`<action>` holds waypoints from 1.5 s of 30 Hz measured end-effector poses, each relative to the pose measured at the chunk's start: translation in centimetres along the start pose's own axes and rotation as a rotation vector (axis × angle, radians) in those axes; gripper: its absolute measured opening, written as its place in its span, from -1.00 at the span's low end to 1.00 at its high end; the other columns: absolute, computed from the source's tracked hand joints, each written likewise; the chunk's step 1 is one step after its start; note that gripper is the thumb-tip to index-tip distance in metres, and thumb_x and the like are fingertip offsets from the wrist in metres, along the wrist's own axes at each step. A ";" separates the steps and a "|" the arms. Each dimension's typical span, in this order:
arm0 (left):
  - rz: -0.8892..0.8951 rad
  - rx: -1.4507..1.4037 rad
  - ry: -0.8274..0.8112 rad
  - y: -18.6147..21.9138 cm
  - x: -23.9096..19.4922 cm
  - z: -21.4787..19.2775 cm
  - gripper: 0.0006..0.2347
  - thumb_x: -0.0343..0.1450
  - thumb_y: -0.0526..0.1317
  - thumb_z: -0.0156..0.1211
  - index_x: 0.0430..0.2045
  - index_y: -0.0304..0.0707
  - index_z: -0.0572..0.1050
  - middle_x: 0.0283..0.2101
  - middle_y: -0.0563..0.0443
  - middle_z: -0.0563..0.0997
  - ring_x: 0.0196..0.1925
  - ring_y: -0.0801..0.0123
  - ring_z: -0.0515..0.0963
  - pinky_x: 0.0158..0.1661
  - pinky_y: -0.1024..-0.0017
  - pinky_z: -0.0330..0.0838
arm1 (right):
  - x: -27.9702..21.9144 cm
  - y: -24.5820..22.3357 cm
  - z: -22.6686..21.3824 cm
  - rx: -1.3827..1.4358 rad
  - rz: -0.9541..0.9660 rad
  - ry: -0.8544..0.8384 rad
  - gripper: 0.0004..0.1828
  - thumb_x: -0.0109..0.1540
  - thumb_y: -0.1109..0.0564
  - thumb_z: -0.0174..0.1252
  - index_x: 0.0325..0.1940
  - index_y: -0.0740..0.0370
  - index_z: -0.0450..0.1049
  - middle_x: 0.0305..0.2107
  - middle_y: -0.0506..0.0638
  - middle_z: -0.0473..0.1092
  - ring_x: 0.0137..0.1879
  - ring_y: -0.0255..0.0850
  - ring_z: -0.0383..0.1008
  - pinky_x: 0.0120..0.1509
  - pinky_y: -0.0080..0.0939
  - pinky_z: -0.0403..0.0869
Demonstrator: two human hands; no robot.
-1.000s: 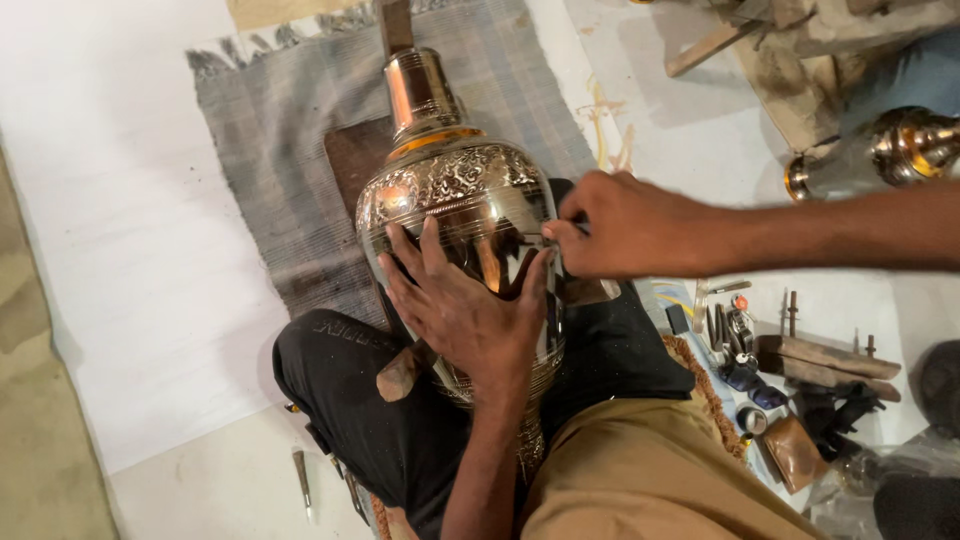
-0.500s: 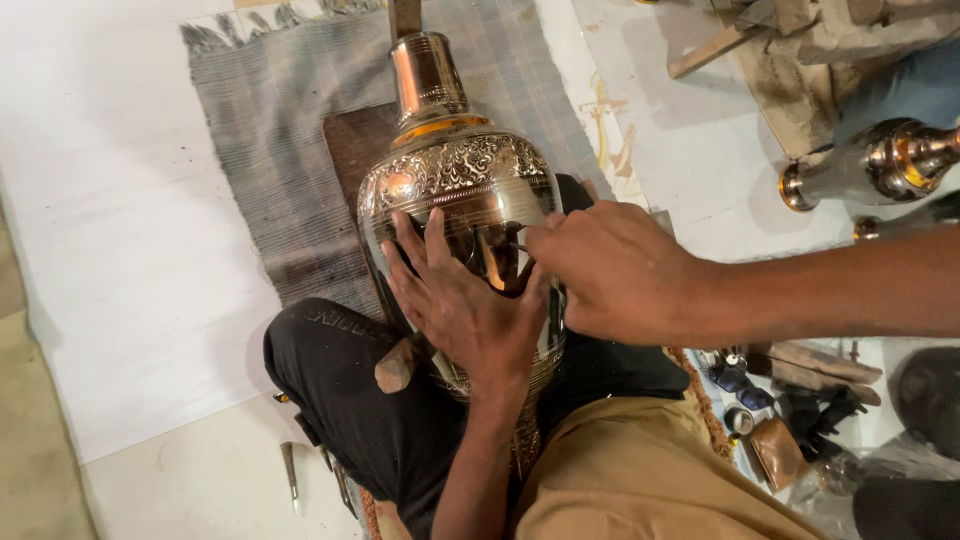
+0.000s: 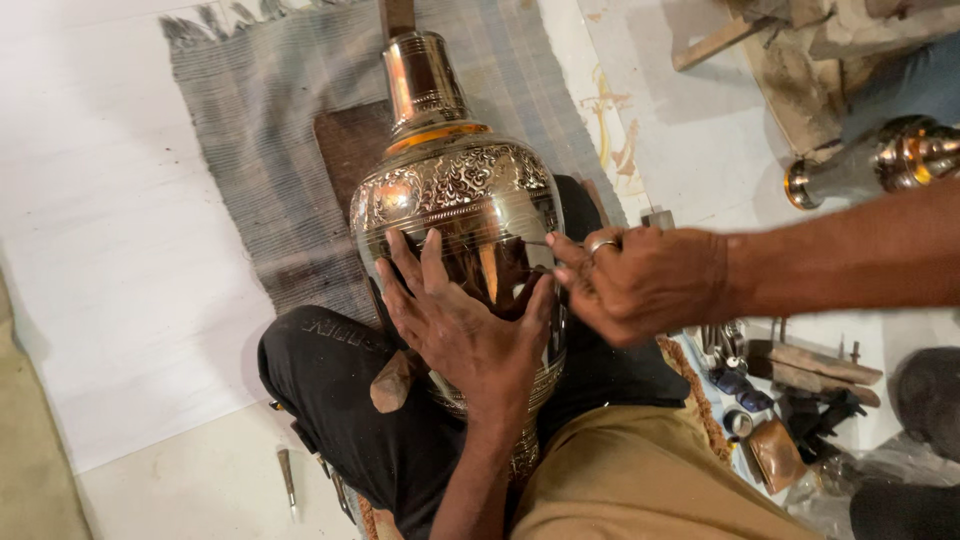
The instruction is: The person hammers a metal vessel with a wooden mallet and a metal punch to shape the neck. They then use a small metal tool to smooth or refine the surface of the vessel's body.
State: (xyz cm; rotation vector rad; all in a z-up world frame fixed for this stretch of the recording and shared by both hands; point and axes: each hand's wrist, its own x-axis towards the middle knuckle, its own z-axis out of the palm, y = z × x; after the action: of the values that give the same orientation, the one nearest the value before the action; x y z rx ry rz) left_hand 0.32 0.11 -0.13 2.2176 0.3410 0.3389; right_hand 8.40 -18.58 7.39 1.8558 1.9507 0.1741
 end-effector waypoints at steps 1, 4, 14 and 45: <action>0.007 0.010 0.009 0.0 0.1 0.1 -0.01 0.09 0.16 0.64 0.31 -0.28 0.13 0.51 -0.28 0.02 0.55 -0.22 -0.06 0.47 -0.12 -0.11 | -0.9 1.3 1.1 -0.096 -0.176 0.025 -0.51 0.32 0.13 0.13 -0.70 0.29 0.29 -0.17 0.59 0.52 -0.80 -0.33 0.20 -0.77 -0.32 0.20; 0.030 0.012 0.022 0.1 -0.3 0.2 -0.01 0.08 0.16 0.65 0.32 -0.23 0.12 0.51 -0.28 0.02 0.55 -0.23 -0.05 0.47 -0.11 -0.10 | -1.8 4.9 3.7 -0.509 -0.813 -0.124 -0.50 0.08 0.36 0.35 -0.80 0.29 0.20 -0.41 0.54 0.55 -0.39 0.09 0.56 -0.74 -0.21 0.33; 0.037 0.022 0.104 0.9 -0.4 0.1 -0.03 0.09 0.15 0.61 0.33 -0.18 0.13 0.49 -0.23 0.12 0.54 -0.22 0.05 0.45 -0.11 0.00 | 0.6 5.5 1.4 -0.006 -0.330 -0.330 -0.65 0.32 0.15 0.19 -0.55 0.30 0.50 -0.46 0.06 0.55 -0.52 -0.33 0.41 -0.48 -0.28 0.32; -0.476 -0.417 -0.180 -8.0 11.4 1.7 -0.39 0.42 0.21 -0.07 0.22 -0.31 0.33 0.23 -0.27 0.44 0.29 0.00 0.40 0.26 0.11 0.26 | 7.7 -8.9 29.8 2.962 1.495 1.066 -0.70 0.17 -0.02 -0.09 -0.51 0.15 0.45 -0.59 0.00 0.34 -0.52 -0.16 0.26 -0.47 -0.12 0.27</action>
State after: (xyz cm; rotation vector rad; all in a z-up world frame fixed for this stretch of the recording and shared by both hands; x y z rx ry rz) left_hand 10.47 7.81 -5.99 1.6802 0.6214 -0.0480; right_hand 11.95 -18.04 -24.40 -0.7377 0.6030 0.6475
